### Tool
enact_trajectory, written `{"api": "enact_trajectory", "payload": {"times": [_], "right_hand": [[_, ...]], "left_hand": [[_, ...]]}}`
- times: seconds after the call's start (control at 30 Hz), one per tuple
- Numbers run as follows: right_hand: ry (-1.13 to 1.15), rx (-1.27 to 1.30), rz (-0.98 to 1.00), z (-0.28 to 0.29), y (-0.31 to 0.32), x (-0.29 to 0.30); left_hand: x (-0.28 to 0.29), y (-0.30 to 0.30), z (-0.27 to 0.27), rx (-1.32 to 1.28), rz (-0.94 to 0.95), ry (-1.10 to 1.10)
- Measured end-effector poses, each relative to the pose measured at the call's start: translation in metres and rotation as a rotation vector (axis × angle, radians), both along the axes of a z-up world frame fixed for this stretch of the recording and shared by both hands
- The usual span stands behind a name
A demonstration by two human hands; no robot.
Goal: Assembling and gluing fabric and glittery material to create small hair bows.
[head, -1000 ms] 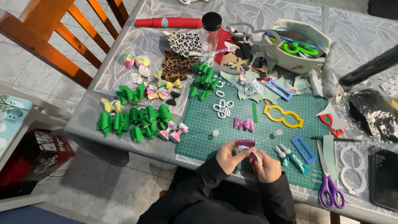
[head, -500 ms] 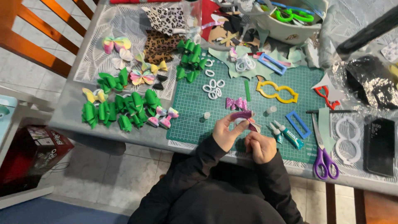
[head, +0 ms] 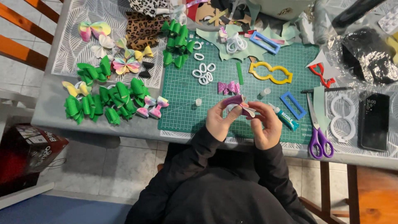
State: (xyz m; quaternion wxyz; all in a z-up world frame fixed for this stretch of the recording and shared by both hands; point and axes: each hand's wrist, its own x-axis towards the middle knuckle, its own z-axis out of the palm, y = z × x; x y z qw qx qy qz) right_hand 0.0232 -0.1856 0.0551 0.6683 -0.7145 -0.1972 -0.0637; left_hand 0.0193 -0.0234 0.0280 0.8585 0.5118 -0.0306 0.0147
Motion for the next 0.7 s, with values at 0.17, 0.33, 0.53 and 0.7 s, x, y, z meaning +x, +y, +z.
{"api": "enact_trajectory", "payload": {"times": [0.17, 0.33, 0.53, 0.7], "right_hand": [[-0.072, -0.088, -0.065, -0.003, 0.013, 0.001], [-0.081, 0.008, -0.154, -0.01, 0.023, 0.003], [-0.098, 0.034, -0.183, -0.001, 0.023, -0.002], [-0.108, 0.027, -0.179, 0.002, 0.021, -0.006]], "left_hand": [[-0.003, -0.002, -0.015, -0.029, 0.035, -0.003], [-0.002, -0.001, -0.018, -0.071, 0.061, 0.018], [-0.007, 0.003, -0.003, 0.019, 0.096, -0.06], [-0.009, 0.004, -0.009, 0.018, 0.079, -0.129]]}}
